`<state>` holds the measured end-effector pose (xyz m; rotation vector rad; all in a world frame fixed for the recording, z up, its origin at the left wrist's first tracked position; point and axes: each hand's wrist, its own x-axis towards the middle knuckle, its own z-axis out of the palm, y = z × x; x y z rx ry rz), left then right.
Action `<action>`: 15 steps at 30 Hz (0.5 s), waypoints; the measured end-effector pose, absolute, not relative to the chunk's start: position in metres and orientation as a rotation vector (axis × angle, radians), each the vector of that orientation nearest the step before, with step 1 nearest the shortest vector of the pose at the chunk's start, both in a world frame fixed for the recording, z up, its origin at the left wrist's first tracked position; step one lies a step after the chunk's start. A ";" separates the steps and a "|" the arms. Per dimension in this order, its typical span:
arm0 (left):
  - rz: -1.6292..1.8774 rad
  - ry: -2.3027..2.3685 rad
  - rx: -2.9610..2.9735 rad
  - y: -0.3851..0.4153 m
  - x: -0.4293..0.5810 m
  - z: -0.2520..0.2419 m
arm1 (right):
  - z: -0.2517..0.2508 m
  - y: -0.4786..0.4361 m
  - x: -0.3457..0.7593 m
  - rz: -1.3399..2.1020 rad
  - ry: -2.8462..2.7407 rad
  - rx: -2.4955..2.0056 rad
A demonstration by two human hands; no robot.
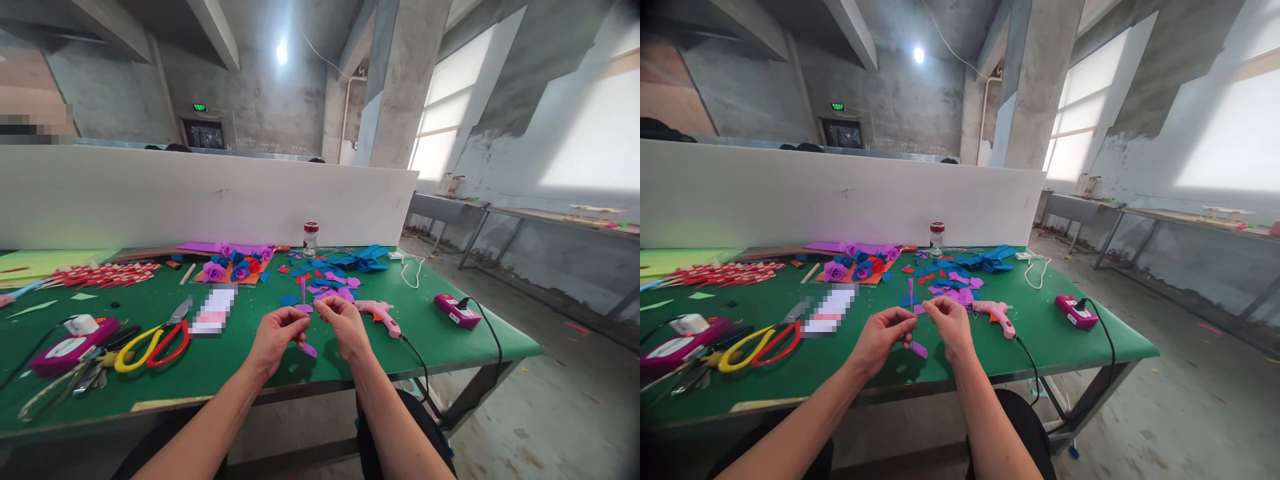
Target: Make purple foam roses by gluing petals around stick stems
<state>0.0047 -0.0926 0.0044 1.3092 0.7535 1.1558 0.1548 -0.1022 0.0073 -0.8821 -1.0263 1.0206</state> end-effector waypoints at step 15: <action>1.183 0.861 1.399 -0.085 -0.004 0.010 | 0.013 -0.110 0.144 1.036 -1.126 -0.931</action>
